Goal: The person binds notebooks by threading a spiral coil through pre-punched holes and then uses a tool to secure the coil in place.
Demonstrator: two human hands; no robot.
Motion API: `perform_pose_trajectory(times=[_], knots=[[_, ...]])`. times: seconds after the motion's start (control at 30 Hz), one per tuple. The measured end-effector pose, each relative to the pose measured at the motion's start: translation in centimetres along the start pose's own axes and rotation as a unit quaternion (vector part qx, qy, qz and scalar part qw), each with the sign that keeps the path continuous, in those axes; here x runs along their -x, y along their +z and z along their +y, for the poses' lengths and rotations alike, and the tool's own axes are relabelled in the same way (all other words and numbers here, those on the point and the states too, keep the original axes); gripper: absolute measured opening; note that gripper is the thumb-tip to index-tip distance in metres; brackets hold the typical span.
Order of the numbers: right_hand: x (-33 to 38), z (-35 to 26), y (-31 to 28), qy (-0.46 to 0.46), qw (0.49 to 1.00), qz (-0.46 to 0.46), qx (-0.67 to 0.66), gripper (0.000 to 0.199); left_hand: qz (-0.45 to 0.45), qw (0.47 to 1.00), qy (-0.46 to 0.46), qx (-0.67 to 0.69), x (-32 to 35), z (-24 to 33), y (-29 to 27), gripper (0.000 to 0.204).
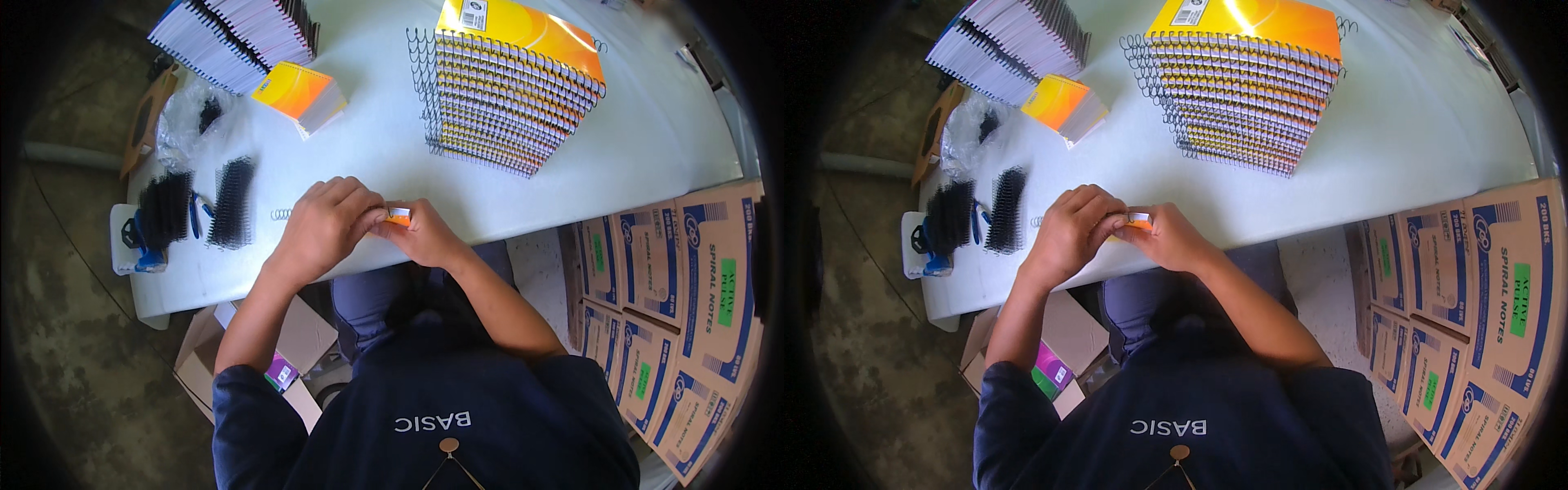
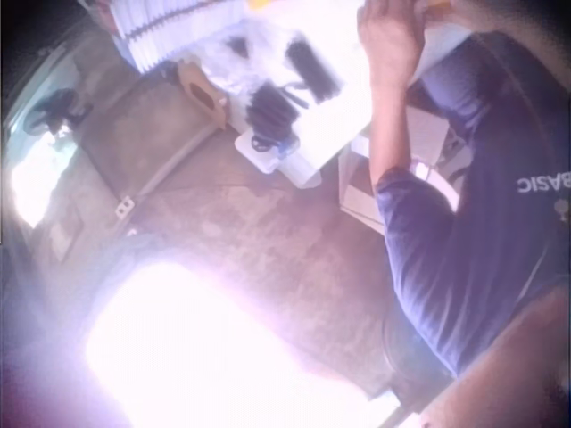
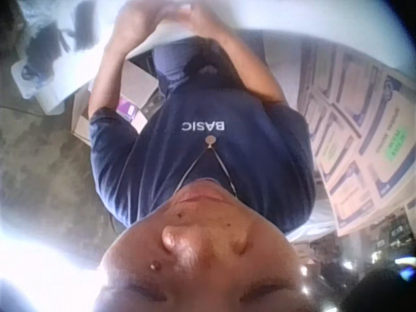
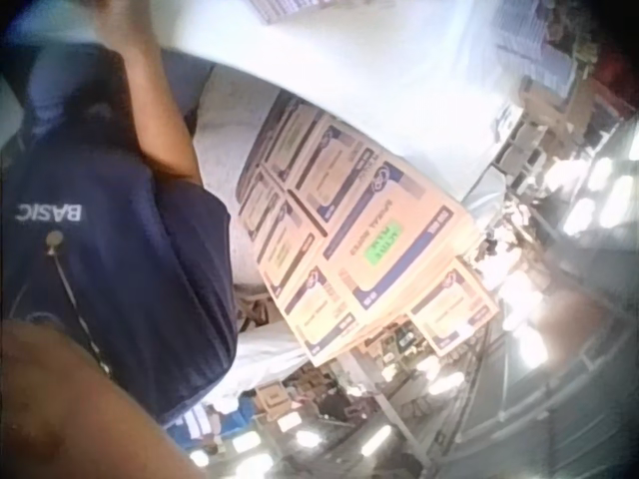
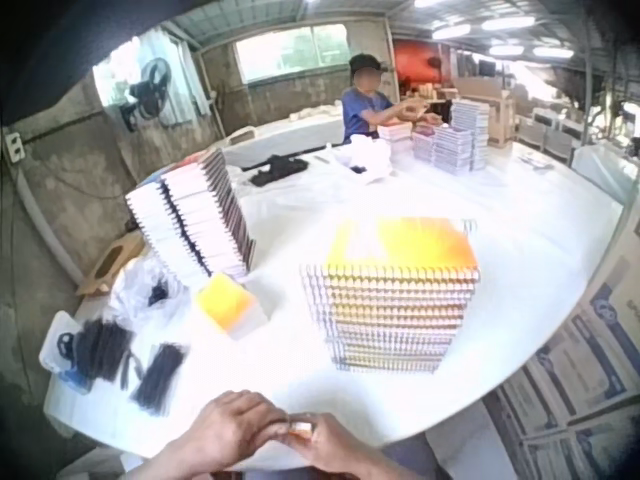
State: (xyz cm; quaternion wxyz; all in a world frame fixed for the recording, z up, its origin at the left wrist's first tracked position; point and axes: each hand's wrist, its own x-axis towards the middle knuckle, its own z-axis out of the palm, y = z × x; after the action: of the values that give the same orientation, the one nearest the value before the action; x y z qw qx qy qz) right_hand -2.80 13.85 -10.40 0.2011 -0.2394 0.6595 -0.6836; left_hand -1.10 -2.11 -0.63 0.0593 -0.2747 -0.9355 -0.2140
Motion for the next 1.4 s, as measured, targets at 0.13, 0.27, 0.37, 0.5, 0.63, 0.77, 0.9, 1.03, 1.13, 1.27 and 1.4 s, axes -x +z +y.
perform_pose_trajectory(times=[0.13, 0.27, 0.37, 0.5, 0.63, 0.77, 0.9, 1.03, 1.13, 1.27, 1.4], knots=[[0.0, 0.5, 0.3, -0.067, 0.998, 0.008, -0.015, 0.021, -0.019, 0.999, -0.027, 0.041, 0.1, 0.1, -0.3, 0.015], [-0.1, 0.1, 0.0, -0.051, 0.999, -0.005, 0.004, 0.02, 0.009, 1.0, -0.014, -0.007, 0.2, 0.4, 0.2, 0.016], [0.2, 0.8, 0.2, -0.049, 0.999, -0.006, -0.001, 0.02, -0.005, 1.0, -0.003, -0.008, 0.5, 0.5, 0.3, 0.016], [0.2, -0.1, 0.4, -0.033, 0.999, -0.018, 0.021, 0.022, -0.003, 0.999, -0.029, 0.017, 0.9, -0.1, 0.6, 0.014], [0.2, 0.2, 0.4, -0.057, 0.998, -0.01, 0.021, 0.022, -0.002, 0.997, -0.054, 0.058, 0.8, 0.5, 0.7, 0.017], [0.2, 1.0, 0.4, -0.08, 0.996, -0.006, 0.032, 0.022, -0.001, 0.998, -0.059, 0.027, 1.0, 0.5, 1.0, 0.032], [0.0, 0.4, 0.2, -0.099, 0.995, -0.022, 0.022, 0.022, 0.172, 0.979, -0.022, -0.105, 0.9, 0.9, 2.5, 0.067], [0.5, -0.3, -0.1, -0.072, 0.994, -0.03, 0.073, 0.023, 0.039, 0.991, -0.045, -0.118, 3.0, 1.7, 8.0, 0.114], [0.0, 0.2, 0.4, -0.131, 0.981, 0.002, 0.14, 0.022, 0.097, 0.994, 0.036, -0.03, 6.7, 2.5, 9.6, 0.097], [-0.1, 0.6, 0.1, -0.046, 0.997, 0.01, 0.054, 0.018, 0.074, 0.97, -0.057, -0.224, 2.3, 2.7, 3.3, 0.05], [-0.2, 0.3, 0.4, -0.065, 0.997, -0.005, 0.037, 0.017, -0.018, 0.998, -0.036, -0.055, 0.8, 1.6, -0.3, 0.025]])
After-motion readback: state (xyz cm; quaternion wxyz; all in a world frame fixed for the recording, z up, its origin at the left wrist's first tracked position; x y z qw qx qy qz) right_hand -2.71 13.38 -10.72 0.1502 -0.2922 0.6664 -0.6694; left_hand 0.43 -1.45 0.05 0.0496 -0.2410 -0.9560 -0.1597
